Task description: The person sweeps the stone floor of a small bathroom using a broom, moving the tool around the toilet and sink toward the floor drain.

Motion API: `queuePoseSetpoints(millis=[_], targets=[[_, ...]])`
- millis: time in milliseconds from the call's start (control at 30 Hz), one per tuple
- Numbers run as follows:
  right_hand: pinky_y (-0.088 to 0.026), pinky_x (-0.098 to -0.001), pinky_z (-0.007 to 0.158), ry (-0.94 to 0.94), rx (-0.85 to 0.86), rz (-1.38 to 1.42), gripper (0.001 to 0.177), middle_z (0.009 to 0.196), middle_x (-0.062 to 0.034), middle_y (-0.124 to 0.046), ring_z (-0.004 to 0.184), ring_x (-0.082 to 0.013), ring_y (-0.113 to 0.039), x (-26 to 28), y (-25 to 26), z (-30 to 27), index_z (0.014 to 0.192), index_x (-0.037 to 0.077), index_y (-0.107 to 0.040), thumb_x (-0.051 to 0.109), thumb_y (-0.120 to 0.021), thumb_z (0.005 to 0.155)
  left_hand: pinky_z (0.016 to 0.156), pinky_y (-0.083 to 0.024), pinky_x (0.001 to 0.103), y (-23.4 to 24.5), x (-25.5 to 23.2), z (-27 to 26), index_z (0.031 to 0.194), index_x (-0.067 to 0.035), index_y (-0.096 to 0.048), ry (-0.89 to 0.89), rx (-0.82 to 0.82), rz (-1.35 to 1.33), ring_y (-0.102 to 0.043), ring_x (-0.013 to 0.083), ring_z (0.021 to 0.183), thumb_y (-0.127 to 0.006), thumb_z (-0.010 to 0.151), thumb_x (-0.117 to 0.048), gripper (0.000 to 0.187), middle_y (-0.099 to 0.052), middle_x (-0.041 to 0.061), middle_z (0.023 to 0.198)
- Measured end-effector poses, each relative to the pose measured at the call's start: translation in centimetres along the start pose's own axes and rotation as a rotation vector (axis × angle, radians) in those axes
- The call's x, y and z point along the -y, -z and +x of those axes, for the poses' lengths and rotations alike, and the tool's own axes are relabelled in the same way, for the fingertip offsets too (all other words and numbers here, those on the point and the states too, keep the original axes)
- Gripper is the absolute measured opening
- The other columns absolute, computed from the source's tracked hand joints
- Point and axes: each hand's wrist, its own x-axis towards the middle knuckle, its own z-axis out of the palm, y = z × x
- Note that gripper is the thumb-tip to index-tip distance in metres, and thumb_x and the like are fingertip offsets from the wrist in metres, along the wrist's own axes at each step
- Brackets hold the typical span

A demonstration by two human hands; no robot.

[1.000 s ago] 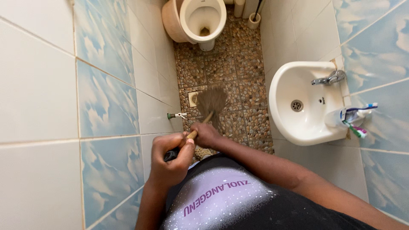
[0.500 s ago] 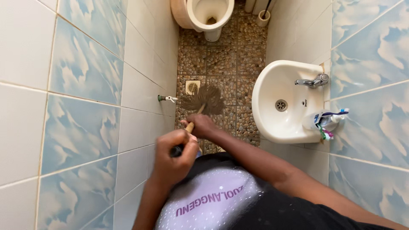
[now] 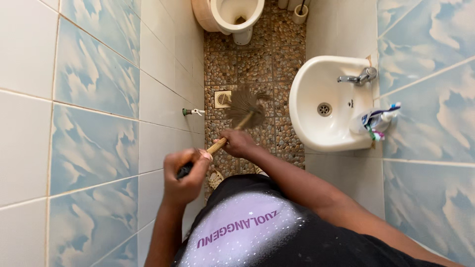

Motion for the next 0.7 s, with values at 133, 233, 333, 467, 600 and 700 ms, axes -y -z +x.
queuePoseSetpoints(millis=[133, 233, 333, 467, 600, 700], targets=[[-0.058, -0.0409, 0.072, -0.2, 0.083, -0.068, 0.035, 0.1, -0.0015, -0.068, 0.088, -0.0213, -0.066, 0.2, 0.0, -1.5, 0.101, 0.021, -0.066, 0.053, -0.053, 0.105, 0.054, -0.05, 0.027, 2.2, 2.0, 0.6, 0.063, -0.006, -0.048, -0.007, 0.053, -0.179, -0.061, 0.0088, 0.061, -0.062, 0.092, 0.004, 0.034, -0.062, 0.001, 0.065], [-0.057, -0.0372, 0.07, -0.201, 0.036, -0.04, 0.028, 0.098, -0.0036, -0.07, 0.082, -0.0209, -0.067, -2.6, -1.5, -2.3, 0.097, 0.018, -0.067, 0.043, -0.056, 0.102, 0.059, -0.059, 0.026, 1.8, 5.1, 0.6, 0.068, -0.005, -0.054, -0.306, 0.107, 0.099, -0.065, 0.0081, 0.062, -0.061, 0.096, 0.001, 0.03, -0.061, 0.002, 0.068], [-0.059, -0.0388, 0.075, -0.342, 0.011, 0.171, 0.038, 0.095, -0.0069, -0.07, 0.079, -0.0231, -0.065, -6.4, -3.8, -2.9, 0.093, 0.014, -0.069, 0.047, -0.054, 0.105, 0.054, -0.052, 0.031, 0.7, 7.1, -1.3, 0.064, -0.002, -0.057, 0.026, 0.083, -0.124, -0.061, 0.0142, 0.057, -0.062, 0.091, 0.005, 0.029, -0.064, 0.008, 0.065], [-0.052, -0.0549, 0.086, -0.185, -0.209, 0.019, 0.039, 0.116, -0.0187, -0.062, 0.098, -0.0388, -0.063, -8.3, -6.6, -2.4, 0.086, 0.009, -0.072, 0.044, -0.063, 0.102, 0.079, -0.06, 0.034, 1.2, 6.8, -2.9, 0.075, 0.0, -0.05, -0.167, 0.1, -0.18, -0.068, 0.0159, 0.077, -0.066, 0.09, 0.007, 0.022, -0.062, 0.008, 0.075], [-0.054, -0.0465, 0.091, -0.234, -0.114, 0.158, 0.029, 0.098, -0.01, -0.07, 0.089, -0.0274, -0.068, -4.1, -9.3, -0.3, 0.09, 0.013, -0.072, 0.04, -0.062, 0.095, 0.082, -0.06, 0.033, 4.2, 3.7, -3.6, 0.073, 0.003, -0.051, -0.243, 0.06, -0.158, -0.069, 0.0157, 0.076, -0.062, 0.086, 0.007, 0.018, -0.064, 0.009, 0.075], [-0.054, -0.048, 0.08, -0.169, -0.095, 0.135, 0.032, 0.098, -0.0091, -0.068, 0.089, -0.0276, -0.065, 0.0, -11.4, 1.7, 0.089, 0.01, -0.069, 0.039, -0.062, 0.1, 0.065, -0.054, 0.03, 7.5, 0.6, -4.6, 0.062, 0.001, -0.046, -0.03, 0.058, -0.061, -0.057, 0.0137, 0.06, -0.06, 0.087, 0.01, 0.03, -0.056, 0.005, 0.063]])
